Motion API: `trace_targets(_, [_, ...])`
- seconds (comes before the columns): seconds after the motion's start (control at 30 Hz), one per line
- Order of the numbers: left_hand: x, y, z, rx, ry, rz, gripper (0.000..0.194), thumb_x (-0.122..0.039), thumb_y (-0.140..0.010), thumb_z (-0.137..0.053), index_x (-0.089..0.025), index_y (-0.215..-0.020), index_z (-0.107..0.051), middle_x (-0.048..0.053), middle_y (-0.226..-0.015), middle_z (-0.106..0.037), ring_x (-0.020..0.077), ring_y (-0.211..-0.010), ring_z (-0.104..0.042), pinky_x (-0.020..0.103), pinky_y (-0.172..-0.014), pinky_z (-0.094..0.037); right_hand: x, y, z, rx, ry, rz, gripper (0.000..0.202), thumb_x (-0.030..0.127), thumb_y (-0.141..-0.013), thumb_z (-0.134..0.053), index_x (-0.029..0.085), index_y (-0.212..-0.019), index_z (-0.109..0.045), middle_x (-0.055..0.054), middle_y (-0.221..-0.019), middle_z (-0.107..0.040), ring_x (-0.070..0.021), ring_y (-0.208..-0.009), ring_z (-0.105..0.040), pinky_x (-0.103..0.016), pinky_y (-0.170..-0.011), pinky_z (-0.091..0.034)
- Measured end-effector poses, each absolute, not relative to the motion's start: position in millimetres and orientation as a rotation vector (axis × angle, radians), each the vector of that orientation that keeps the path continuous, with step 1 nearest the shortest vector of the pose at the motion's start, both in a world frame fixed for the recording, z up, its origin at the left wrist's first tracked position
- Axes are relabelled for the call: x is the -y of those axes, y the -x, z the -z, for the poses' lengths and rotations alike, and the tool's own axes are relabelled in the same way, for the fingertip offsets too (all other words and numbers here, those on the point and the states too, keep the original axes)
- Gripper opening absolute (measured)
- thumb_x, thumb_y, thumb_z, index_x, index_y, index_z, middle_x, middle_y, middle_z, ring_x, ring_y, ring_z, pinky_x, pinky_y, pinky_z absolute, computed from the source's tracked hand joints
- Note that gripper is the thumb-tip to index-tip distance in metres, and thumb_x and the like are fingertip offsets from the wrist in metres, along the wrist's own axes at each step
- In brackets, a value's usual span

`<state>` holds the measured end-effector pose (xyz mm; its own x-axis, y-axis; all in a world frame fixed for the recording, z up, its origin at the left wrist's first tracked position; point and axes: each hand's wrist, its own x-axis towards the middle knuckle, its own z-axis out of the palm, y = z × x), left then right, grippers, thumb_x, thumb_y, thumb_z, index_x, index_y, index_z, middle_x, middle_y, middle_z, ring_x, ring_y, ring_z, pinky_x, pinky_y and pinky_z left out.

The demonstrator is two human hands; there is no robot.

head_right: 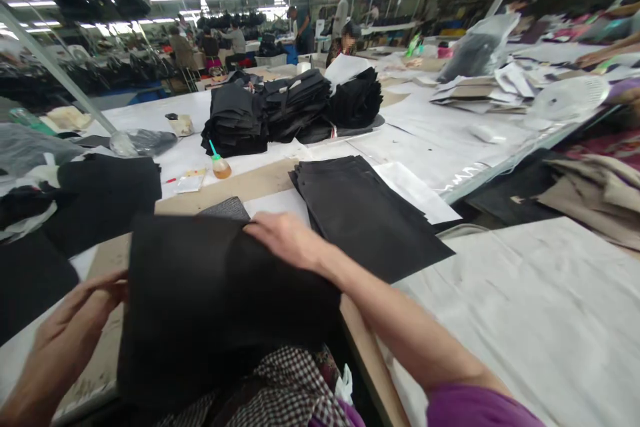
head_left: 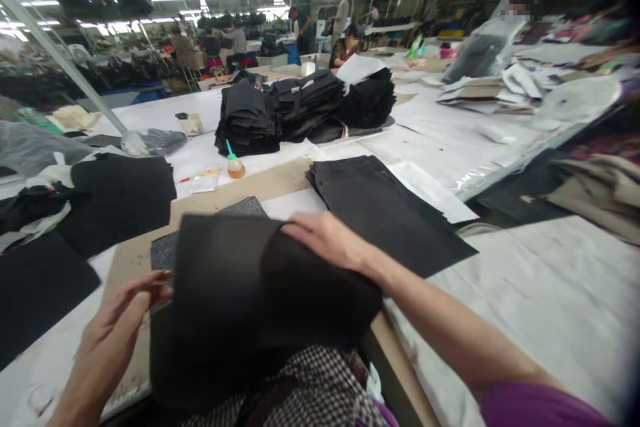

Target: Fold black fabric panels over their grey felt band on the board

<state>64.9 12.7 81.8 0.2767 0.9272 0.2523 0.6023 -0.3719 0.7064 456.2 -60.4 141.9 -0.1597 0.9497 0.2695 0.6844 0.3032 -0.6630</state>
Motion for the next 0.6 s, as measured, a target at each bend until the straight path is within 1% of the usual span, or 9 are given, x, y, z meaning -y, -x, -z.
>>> trace_targets(0.1, [-16, -110, -69, -1.366, -1.967, -0.728, 0.031, -0.051, -0.092, -0.055, -0.030, -0.112, -0.065, 0.000, -0.105, -0.072, 0.0232, -0.094, -0.070, 0.046, -0.089, -0.059, 79, -558, -145, 1.453, 1.742, -0.467, 0.037, 0.052, -0.096, -0.051, 0.020, -0.085, -0.065, -0.001, -0.072, -0.066, -0.0131, -0.062, -0.061, -0.024, -0.056, -0.046])
trace_targets(0.13, [-17, -125, -62, -1.291, -2.022, -0.711, 0.029, -0.049, -0.092, -0.057, -0.027, -0.109, -0.066, 0.001, -0.106, -0.071, 0.0225, -0.097, -0.069, 0.043, -0.090, -0.058, 85, -596, -138, 1.345, 1.834, -0.451, 0.039, 0.055, -0.094, -0.053, 0.020, -0.082, -0.066, -0.001, -0.065, -0.065, -0.0127, -0.053, -0.059, -0.024, -0.049, -0.043])
trace_targets(0.2, [-21, -154, -47, -1.164, -2.172, -0.683, 0.025, -0.043, -0.096, -0.053, -0.026, -0.109, -0.066, 0.003, -0.109, -0.068, 0.0211, -0.101, -0.065, 0.040, -0.091, -0.055, 98, -669, -112, 1.248, 1.927, -0.327, 0.039, 0.056, -0.091, -0.057, 0.021, -0.077, -0.066, -0.001, -0.054, -0.061, -0.0115, -0.042, -0.054, -0.023, -0.042, -0.037])
trace_targets(0.3, [-26, -192, -25, -1.119, -2.420, -0.718, 0.022, -0.037, -0.098, -0.052, -0.025, -0.110, -0.065, 0.006, -0.112, -0.065, 0.0225, -0.107, -0.059, 0.043, -0.095, -0.050, 118, -761, -57, 1.350, 1.832, -0.128, 0.032, 0.049, -0.091, -0.061, 0.025, -0.071, -0.065, 0.002, -0.044, -0.054, -0.0098, -0.032, -0.046, -0.026, -0.045, -0.042])
trace_targets(0.37, [-29, -209, -14, -1.175, -2.570, -0.726, 0.020, -0.034, -0.097, -0.054, -0.024, -0.110, -0.064, 0.008, -0.113, -0.063, 0.0245, -0.106, -0.056, 0.045, -0.093, -0.048, 129, -801, -22, 1.363, 1.914, 0.039, 0.036, 0.049, -0.090, -0.062, 0.027, -0.062, -0.060, 0.004, -0.040, -0.048, -0.0123, -0.033, -0.044, -0.034, -0.052, -0.048])
trace_targets(0.43, [-32, -219, -7, -1.256, -2.665, -0.691, 0.018, -0.032, -0.096, -0.057, -0.023, -0.108, -0.065, 0.008, -0.112, -0.062, 0.0257, -0.103, -0.055, 0.045, -0.087, -0.047, 137, -820, 7, 1.315, 2.043, 0.149, 0.037, 0.050, -0.089, -0.061, 0.028, -0.060, -0.057, 0.001, -0.046, -0.049, -0.0193, -0.044, -0.052, -0.045, -0.066, -0.051])
trace_targets(0.5, [-34, -223, -2, -1.305, -2.701, -0.660, 0.014, -0.031, -0.095, -0.058, -0.023, -0.105, -0.065, 0.008, -0.110, -0.062, 0.0260, -0.100, -0.054, 0.044, -0.083, -0.046, 139, -819, 25, 1.290, 2.149, 0.174, 0.033, 0.051, -0.088, -0.061, 0.028, -0.065, -0.057, -0.005, -0.061, -0.058, -0.0292, -0.068, -0.063, -0.056, -0.081, -0.048])
trace_targets(0.53, [-35, -224, -1, -1.314, -2.702, -0.656, 0.012, -0.030, -0.095, -0.058, -0.023, -0.102, -0.066, 0.008, -0.109, -0.062, 0.0259, -0.099, -0.054, 0.043, -0.082, -0.045, 137, -812, 28, 1.291, 2.184, 0.190, 0.029, 0.050, -0.087, -0.062, 0.027, -0.070, -0.059, -0.010, -0.074, -0.062, -0.0344, -0.084, -0.064, -0.061, -0.087, -0.043])
trace_targets(0.6, [-36, -224, -1, -1.310, -2.688, -0.660, 0.009, -0.030, -0.094, -0.060, -0.024, -0.096, -0.066, 0.007, -0.106, -0.062, 0.0254, -0.098, -0.053, 0.043, -0.081, -0.044, 127, -786, 24, 1.278, 2.223, 0.325, 0.021, 0.045, -0.086, -0.062, 0.025, -0.085, -0.064, -0.018, -0.103, -0.064, -0.0430, -0.112, -0.056, -0.071, -0.093, -0.034])
